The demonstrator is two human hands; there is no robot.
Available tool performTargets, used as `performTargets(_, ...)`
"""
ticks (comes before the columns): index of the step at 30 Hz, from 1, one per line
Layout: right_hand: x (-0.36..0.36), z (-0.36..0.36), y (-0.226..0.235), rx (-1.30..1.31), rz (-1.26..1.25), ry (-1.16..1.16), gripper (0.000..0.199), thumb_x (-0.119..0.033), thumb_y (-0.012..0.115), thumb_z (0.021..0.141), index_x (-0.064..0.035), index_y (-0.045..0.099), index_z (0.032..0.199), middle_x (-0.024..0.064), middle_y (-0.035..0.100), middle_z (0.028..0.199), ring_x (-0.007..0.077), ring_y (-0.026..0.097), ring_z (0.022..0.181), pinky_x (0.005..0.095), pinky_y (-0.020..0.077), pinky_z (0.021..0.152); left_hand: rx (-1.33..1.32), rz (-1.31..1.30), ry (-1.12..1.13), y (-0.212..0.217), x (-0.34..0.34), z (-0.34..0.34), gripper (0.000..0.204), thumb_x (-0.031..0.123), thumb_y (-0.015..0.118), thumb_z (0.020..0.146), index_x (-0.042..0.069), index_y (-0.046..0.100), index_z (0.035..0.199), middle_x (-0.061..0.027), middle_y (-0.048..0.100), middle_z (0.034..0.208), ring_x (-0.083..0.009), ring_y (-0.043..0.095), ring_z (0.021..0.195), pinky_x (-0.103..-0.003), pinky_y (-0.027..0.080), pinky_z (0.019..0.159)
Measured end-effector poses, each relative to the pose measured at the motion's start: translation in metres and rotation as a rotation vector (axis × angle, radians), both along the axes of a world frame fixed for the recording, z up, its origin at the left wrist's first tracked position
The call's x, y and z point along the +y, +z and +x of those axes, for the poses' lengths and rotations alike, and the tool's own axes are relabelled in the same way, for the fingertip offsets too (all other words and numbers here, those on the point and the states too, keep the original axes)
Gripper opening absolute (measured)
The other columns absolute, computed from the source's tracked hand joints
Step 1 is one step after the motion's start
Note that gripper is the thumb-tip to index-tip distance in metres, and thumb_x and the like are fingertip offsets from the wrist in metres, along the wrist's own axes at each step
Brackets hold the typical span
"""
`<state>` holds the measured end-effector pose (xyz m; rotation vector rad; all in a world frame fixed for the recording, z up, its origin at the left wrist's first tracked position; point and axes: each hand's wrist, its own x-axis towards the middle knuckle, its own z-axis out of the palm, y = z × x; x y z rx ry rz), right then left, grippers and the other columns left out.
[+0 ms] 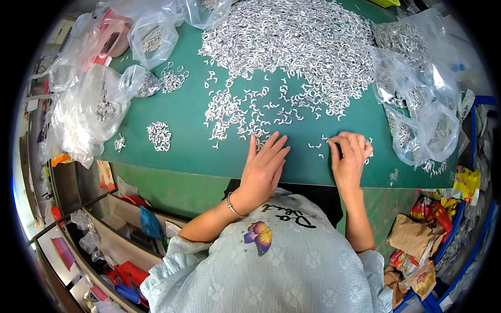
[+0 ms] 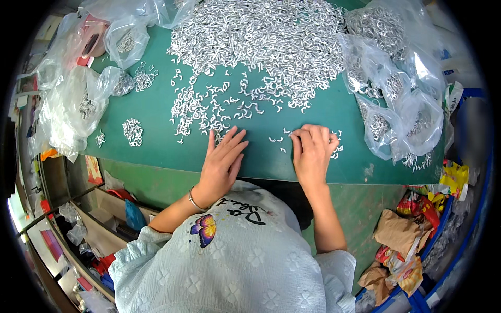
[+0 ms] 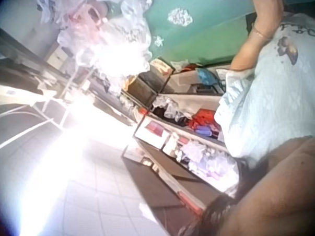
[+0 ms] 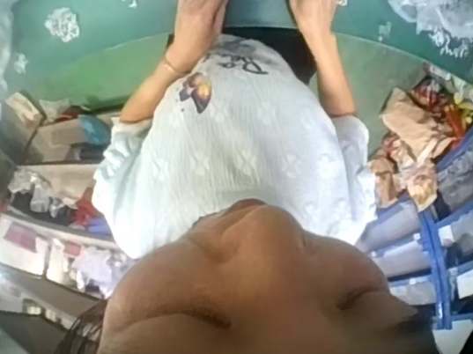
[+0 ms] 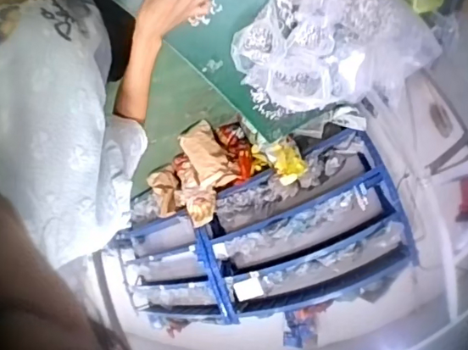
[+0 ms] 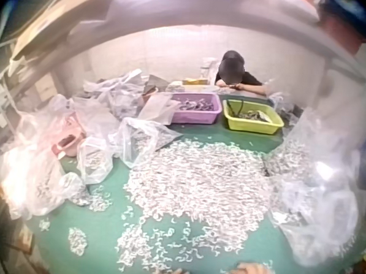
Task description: The person sorts small white metal parts by hand on a green workbench, moving them between a central pile and smaller groups while also picking through bags of similar components.
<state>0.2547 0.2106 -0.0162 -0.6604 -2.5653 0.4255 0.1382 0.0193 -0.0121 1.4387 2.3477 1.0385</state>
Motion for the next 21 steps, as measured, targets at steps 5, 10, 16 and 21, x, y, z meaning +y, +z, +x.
performTargets(5,-0.021,-0.009,0.021,0.136,-0.191,0.062,0.012,-0.007,0.075,0.075,-0.0091,0.066,0.082,0.0022,0.062,0.086,0.0209,0.056,0.086,0.0383,0.0316,0.082,0.000,0.049,0.136,0.000,-0.019,-0.009,0.035,-0.008,0.059,0.083,0.000,0.060,0.116,-0.0148,0.054,0.134,-0.0342,0.046,0.131,-0.060,0.022,0.111)
performTargets(10,-0.055,-0.040,0.003,0.089,-0.166,0.295,0.013,-0.006,0.074,0.074,-0.0077,0.066,0.084,0.0023,0.062,0.090,0.0212,0.056,0.085,0.0382,0.0329,0.082,-0.024,0.095,0.202,-0.002,-0.021,-0.012,0.036,-0.008,0.059,0.083,0.000,0.059,0.118,-0.0156,0.053,0.134,-0.0359,0.044,0.132,-0.059,0.023,0.111)
performTargets(16,-0.034,-0.035,0.009,0.115,-0.218,0.232,0.016,-0.004,0.069,0.079,-0.0019,0.066,0.095,0.0086,0.064,0.098,0.0282,0.058,0.095,0.0385,0.0411,0.081,-0.059,0.104,0.068,-0.006,-0.018,-0.009,0.035,-0.003,0.063,0.082,0.001,0.060,0.117,-0.0140,0.052,0.135,-0.0350,0.044,0.131,-0.059,0.026,0.110)
performTargets(21,-0.023,-0.038,0.004,-0.013,-0.093,0.191,0.035,-0.007,0.065,0.085,-0.0009,0.059,0.120,0.0114,0.057,0.128,0.0316,0.049,0.123,0.0448,0.0351,0.100,0.047,0.006,0.023,-0.002,-0.005,-0.005,0.029,-0.001,0.067,0.080,0.003,0.065,0.109,-0.0112,0.056,0.132,-0.0318,0.046,0.130,-0.062,0.025,0.109)
